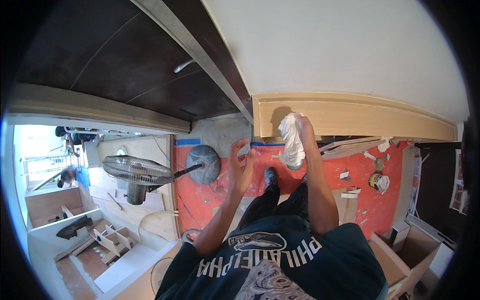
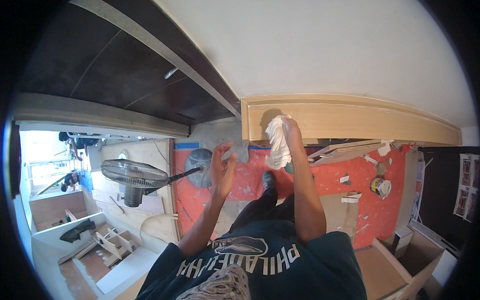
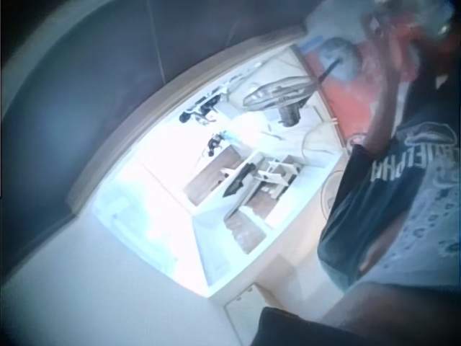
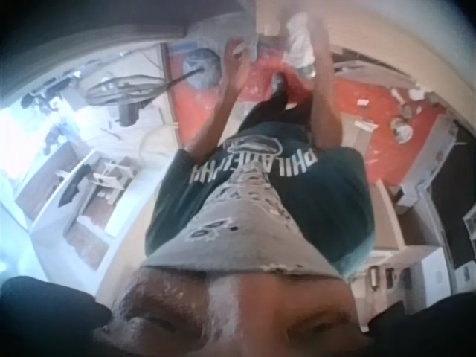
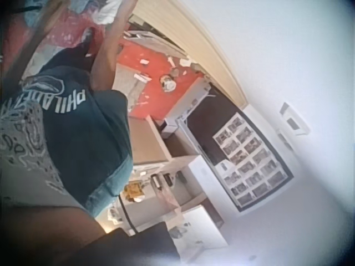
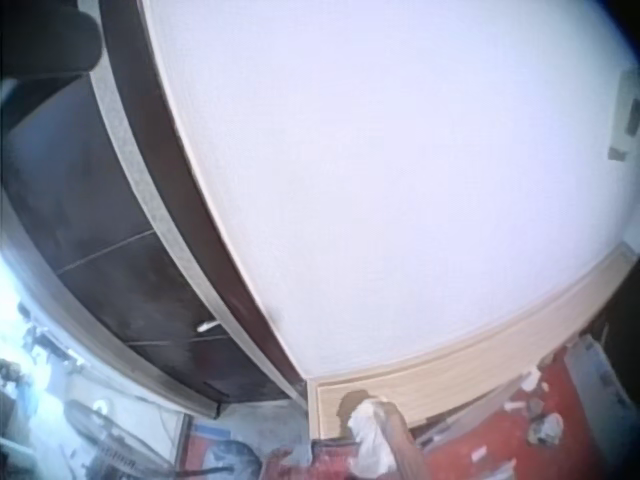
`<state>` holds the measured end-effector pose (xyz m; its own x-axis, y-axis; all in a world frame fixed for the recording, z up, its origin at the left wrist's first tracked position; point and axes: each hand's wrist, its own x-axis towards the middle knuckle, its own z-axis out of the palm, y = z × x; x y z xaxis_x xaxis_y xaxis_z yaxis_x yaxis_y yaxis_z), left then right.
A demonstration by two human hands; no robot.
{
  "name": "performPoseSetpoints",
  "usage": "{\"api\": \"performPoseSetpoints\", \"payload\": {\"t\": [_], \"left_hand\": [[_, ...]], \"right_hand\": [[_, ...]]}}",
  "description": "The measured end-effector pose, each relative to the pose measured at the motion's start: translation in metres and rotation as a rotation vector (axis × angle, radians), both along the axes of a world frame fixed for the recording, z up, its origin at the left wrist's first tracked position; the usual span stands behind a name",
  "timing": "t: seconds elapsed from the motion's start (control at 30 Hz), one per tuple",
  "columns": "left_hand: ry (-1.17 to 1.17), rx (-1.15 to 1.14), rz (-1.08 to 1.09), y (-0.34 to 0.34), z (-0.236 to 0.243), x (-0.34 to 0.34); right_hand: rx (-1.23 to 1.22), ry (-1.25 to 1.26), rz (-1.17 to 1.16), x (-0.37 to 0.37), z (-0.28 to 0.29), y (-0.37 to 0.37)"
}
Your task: The person applies a white compound to a wooden wall trim using a putty knife, then wipes the trim with a cloth. The person repeatedly scoops compound from a container and spreads it along the trim, then cleans the surface.
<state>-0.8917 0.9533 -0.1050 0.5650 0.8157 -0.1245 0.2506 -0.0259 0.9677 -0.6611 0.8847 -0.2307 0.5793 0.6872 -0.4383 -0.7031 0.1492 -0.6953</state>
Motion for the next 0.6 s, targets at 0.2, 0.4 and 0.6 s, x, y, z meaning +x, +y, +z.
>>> {"api": "performPoseSetpoints", "payload": {"t": [0.2,0.4,0.6], "left_hand": [[0.018,-0.101,-0.003,-0.006,0.0,-0.003],[0.037,-0.003,0.09,-0.013,-0.036,-0.053],[0.123,-0.109,0.219,-0.016,-0.031,-0.09]], "right_hand": [[-0.443,-0.238,-0.167,-0.005,-0.001,0.064],[-0.718,-0.331,-0.302,-0.029,-0.024,0.137],[-0.217,0.437,-0.556,0.001,-0.058,0.114]]}}
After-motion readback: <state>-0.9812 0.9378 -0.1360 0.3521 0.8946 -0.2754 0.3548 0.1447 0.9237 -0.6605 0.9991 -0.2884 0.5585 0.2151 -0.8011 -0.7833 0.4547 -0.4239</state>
